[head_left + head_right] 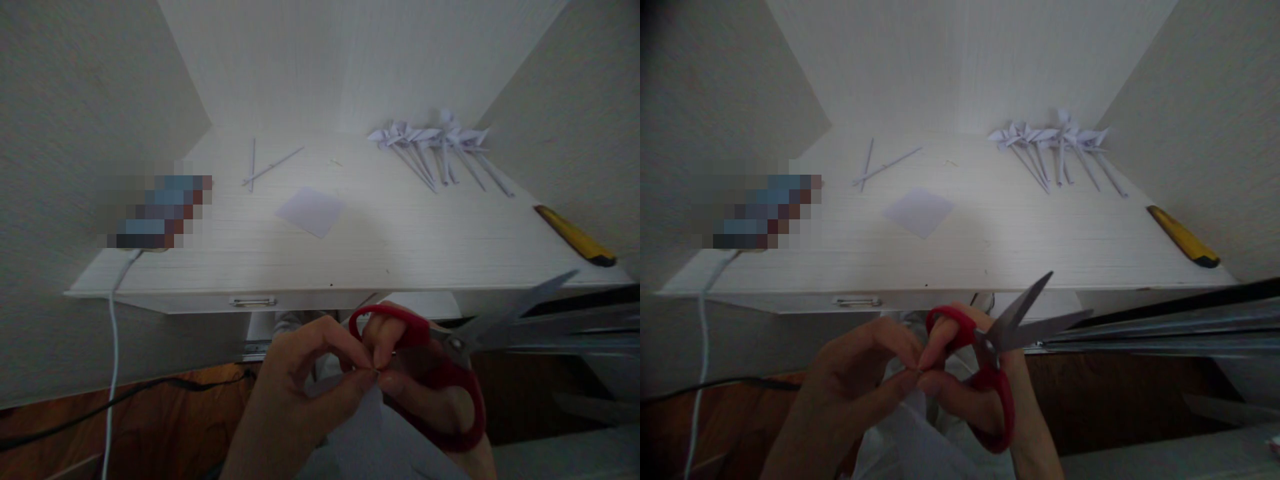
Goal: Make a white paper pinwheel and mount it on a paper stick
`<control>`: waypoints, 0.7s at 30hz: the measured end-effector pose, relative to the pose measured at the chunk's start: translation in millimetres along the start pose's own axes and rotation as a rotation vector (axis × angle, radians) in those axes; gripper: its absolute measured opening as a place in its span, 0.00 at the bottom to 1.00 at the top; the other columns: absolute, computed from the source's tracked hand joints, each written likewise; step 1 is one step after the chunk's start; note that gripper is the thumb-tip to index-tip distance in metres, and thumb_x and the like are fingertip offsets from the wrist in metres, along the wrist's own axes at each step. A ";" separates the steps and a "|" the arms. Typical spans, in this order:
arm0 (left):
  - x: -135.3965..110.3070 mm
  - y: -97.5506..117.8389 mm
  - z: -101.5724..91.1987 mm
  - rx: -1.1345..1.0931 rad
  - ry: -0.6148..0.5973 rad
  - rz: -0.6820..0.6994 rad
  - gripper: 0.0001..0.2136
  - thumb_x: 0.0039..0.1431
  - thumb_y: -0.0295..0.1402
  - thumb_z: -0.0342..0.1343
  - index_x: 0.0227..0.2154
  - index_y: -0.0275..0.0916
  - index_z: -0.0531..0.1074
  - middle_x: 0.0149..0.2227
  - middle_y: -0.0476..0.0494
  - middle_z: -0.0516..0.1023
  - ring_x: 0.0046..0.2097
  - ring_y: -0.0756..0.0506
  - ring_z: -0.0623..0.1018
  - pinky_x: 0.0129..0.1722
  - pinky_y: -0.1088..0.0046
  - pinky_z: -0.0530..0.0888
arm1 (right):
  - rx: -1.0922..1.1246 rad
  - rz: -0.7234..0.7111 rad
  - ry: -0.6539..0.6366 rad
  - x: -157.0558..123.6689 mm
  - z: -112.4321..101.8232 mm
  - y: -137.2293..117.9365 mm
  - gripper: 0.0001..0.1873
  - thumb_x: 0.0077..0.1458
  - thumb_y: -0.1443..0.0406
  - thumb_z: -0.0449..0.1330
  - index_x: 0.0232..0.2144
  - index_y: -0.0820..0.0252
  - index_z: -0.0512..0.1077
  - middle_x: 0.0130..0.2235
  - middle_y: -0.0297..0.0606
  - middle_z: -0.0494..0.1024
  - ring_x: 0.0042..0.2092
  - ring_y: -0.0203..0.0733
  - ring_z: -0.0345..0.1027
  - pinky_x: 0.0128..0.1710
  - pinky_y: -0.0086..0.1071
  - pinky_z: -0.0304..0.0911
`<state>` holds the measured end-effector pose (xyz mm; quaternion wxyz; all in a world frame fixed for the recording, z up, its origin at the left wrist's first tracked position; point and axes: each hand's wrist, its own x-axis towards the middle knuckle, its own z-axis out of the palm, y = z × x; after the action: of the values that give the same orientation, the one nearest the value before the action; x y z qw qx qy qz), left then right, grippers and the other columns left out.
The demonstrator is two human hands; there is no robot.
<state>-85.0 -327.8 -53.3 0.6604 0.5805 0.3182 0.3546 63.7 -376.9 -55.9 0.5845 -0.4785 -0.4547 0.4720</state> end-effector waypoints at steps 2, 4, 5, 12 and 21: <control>-0.4 -1.1 -1.3 -0.016 -0.019 -0.011 0.06 0.52 0.22 0.59 0.25 0.39 0.75 0.26 0.48 0.79 0.30 0.48 0.78 0.31 0.75 0.75 | -0.028 -0.010 0.003 0.3 -0.5 -1.0 0.12 0.49 0.54 0.68 0.23 0.52 0.75 0.25 0.33 0.69 0.27 0.41 0.64 0.28 0.34 0.64; 0.2 -2.3 -2.4 -0.019 -0.034 -0.015 0.05 0.52 0.23 0.60 0.24 0.39 0.75 0.26 0.47 0.79 0.30 0.48 0.78 0.31 0.75 0.75 | -0.057 -0.041 -0.027 0.4 -3.4 -0.1 0.11 0.50 0.54 0.68 0.24 0.53 0.75 0.25 0.33 0.70 0.27 0.41 0.65 0.28 0.34 0.63; 0.6 -2.9 -2.7 -0.016 -0.037 -0.011 0.05 0.52 0.23 0.60 0.24 0.39 0.75 0.26 0.47 0.79 0.30 0.48 0.78 0.31 0.75 0.75 | -0.066 -0.050 -0.047 0.3 -5.4 0.9 0.11 0.51 0.55 0.67 0.25 0.53 0.75 0.26 0.33 0.70 0.28 0.41 0.65 0.28 0.33 0.63; 0.7 -2.4 0.5 -0.033 0.007 -0.038 0.05 0.50 0.24 0.63 0.23 0.39 0.75 0.24 0.49 0.78 0.27 0.49 0.76 0.28 0.76 0.73 | -0.069 -0.041 -0.093 0.7 -10.9 4.4 0.11 0.51 0.56 0.67 0.24 0.54 0.73 0.25 0.32 0.69 0.27 0.39 0.64 0.27 0.32 0.61; -4.1 4.4 3.8 0.013 0.051 -0.010 0.10 0.50 0.18 0.59 0.24 0.41 0.75 0.26 0.53 0.80 0.29 0.51 0.78 0.30 0.79 0.73 | -0.011 0.003 -0.084 -4.6 -12.0 10.8 0.09 0.53 0.57 0.66 0.28 0.53 0.73 0.28 0.34 0.71 0.28 0.40 0.65 0.26 0.33 0.61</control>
<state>-84.5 -333.0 -48.5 0.6498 0.5740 0.3402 0.3640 73.5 -382.0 -68.5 0.5616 -0.4618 -0.4808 0.4900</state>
